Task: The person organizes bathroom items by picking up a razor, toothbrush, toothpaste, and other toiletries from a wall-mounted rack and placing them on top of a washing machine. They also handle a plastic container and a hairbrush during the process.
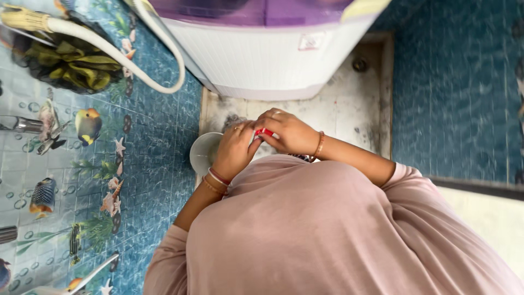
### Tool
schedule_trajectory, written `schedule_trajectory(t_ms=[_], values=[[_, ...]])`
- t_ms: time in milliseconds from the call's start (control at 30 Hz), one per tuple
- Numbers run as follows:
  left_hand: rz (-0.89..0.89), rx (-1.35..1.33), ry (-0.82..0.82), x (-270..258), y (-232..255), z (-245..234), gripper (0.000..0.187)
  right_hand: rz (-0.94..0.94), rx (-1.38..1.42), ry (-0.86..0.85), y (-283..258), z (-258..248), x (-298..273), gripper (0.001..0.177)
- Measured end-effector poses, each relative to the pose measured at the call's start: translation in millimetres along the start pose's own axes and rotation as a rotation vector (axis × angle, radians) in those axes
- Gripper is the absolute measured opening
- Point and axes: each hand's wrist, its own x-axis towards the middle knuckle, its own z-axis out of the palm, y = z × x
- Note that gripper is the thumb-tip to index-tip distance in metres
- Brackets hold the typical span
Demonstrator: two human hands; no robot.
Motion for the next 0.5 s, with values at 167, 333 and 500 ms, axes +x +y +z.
schedule_trajectory(t_ms=[167, 333, 500], values=[[0.079, -0.081, -0.157, -1.6, 40.5, 33.0, 0.015, 0.128, -0.184, 0.215, -43.0, -28.9, -64.4, 0.027], [0.222, -0.056, -0.315, 14.3, 79.0, 64.4, 0.015, 0.255, -0.199, 0.265, -63.0, -62.3, -131.7, 0.025], [0.439, -0.117, -0.369, 39.0, 128.2, 108.3, 0.013, 0.356, -0.2, 0.281, -82.6, -99.7, -206.9, 0.021]])
